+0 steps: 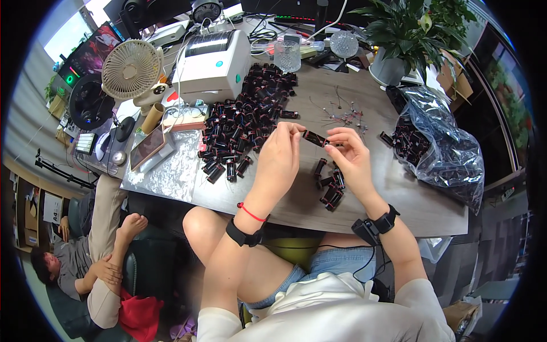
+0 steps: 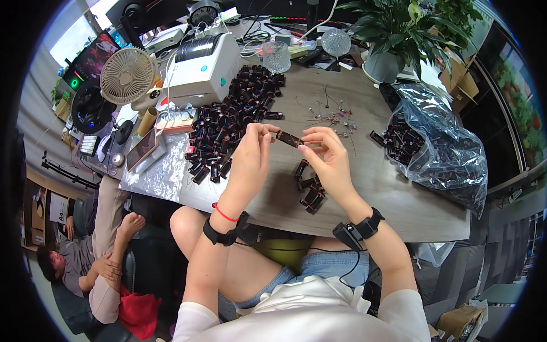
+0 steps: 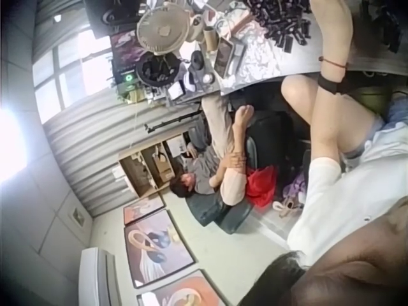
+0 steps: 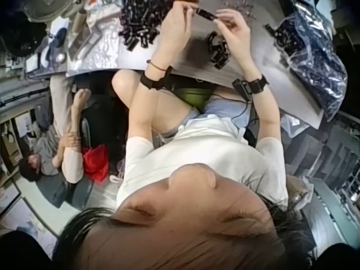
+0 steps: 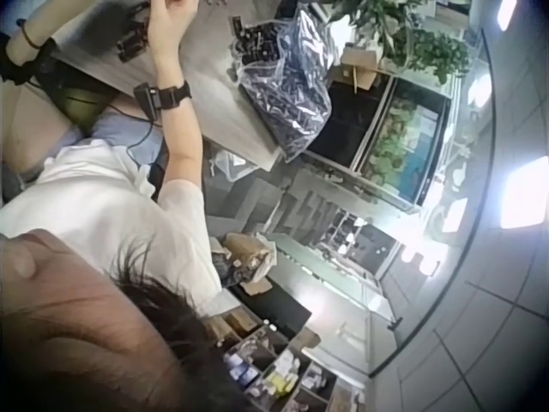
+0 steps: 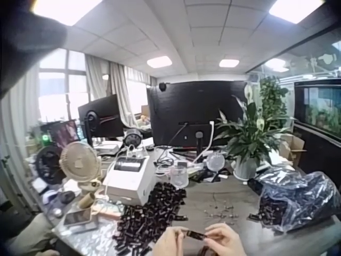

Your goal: The person picks up a battery holder and a light-emitting diode, then inserts the diode into the holder. They then pick up a second light-emitting diode and insert it into the same battery holder before placing the unit on the desk.

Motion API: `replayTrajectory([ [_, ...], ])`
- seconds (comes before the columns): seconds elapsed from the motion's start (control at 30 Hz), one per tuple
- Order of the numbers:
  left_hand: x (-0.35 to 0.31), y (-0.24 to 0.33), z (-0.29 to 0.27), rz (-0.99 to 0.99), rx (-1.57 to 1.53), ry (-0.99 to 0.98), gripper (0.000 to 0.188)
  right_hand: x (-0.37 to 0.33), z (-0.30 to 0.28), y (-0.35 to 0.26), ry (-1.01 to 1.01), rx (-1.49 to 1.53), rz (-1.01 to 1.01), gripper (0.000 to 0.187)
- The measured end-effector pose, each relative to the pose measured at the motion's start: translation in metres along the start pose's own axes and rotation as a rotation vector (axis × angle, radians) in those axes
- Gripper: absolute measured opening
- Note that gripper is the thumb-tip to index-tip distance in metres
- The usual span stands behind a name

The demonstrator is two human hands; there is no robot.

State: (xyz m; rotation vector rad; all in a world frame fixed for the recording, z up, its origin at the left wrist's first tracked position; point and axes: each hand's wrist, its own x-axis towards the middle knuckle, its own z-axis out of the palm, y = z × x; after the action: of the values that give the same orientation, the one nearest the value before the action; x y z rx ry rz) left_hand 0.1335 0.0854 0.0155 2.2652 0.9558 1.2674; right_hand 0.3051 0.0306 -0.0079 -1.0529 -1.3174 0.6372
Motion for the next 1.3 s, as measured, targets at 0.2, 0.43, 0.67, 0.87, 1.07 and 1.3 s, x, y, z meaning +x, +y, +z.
replayTrajectory([
  [0.2, 0.001, 0.0, 0.0, -0.08, -0.167, 0.016, 0.006, 0.0, -0.001, -0.001, -0.022, 0.293, 0.266, 0.014],
  [0.43, -0.001, -0.009, -0.002, -0.118, -0.061, 0.011, 0.009, 0.003, -0.005, -0.001, -0.041, 0.347, 0.371, 0.013],
  [0.67, 0.007, 0.009, -0.009, 0.143, 0.01, 0.068, 0.02, 0.002, -0.006, 0.003, -0.031, 0.303, 0.343, 0.014],
  [0.87, 0.004, 0.006, -0.011, 0.262, 0.193, -0.079, 0.016, -0.002, -0.002, 0.0, -0.078, 0.263, 0.309, 0.015],
  [1.07, 0.003, 0.003, -0.01, 0.276, 0.178, -0.108, 0.012, -0.003, -0.003, 0.002, -0.1, 0.257, 0.29, 0.016],
  [1.3, 0.001, 0.002, -0.003, 0.218, 0.103, -0.077, 0.012, -0.002, -0.001, -0.005, -0.11, 0.254, 0.296, 0.016],
])
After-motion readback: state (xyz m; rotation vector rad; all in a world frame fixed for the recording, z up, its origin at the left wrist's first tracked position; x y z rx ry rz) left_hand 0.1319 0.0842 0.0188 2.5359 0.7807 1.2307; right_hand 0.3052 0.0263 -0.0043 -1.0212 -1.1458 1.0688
